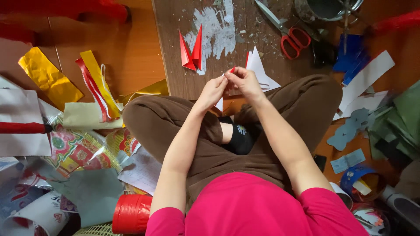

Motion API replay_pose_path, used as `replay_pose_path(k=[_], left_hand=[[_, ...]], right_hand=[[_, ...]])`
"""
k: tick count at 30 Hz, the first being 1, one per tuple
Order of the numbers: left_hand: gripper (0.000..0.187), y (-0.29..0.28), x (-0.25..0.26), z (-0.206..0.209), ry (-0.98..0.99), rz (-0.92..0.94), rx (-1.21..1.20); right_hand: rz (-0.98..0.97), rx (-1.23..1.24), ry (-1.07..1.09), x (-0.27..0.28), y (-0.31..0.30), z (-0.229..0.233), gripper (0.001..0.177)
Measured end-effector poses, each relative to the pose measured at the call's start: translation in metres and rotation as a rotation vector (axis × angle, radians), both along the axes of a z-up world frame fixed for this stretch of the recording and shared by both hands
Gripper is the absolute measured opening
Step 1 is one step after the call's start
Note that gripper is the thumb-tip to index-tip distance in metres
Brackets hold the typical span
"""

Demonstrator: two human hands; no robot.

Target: Fold and assemble red and white paper components to create a decorative item

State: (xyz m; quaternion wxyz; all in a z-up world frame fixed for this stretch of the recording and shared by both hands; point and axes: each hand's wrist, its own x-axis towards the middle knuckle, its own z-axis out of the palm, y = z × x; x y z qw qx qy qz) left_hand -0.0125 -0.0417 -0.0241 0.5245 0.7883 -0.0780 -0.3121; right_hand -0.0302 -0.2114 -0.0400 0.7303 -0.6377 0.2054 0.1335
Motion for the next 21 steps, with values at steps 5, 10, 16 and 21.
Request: replay_pose_path(k=[5,10,16,21], left_hand=[[0.023,0.014,0.001,-0.026,-0.099,0.136,0.08],[0.012,0.015,0.004,-0.04,-0.013,0.197,0.002],[0.009,0.023,0.007,-0.024,0.069,0.193,0.029],[0.015,0.032,0.008,-0.006,-0.039,0.188,0.119]], right_hand=[[0.054,-0.153,-0.1,0.0,0.001,-0.014,0.009],[-0.024,-0.164,-0.139,0.006,-0.007,-0.004,0.006],[-0.207,-0.068,-0.162,0.022,-0.023,-0.009,0.009],[-0.214,-0.119,-0.258,0.032,-0.042,-0.015,0.013]])
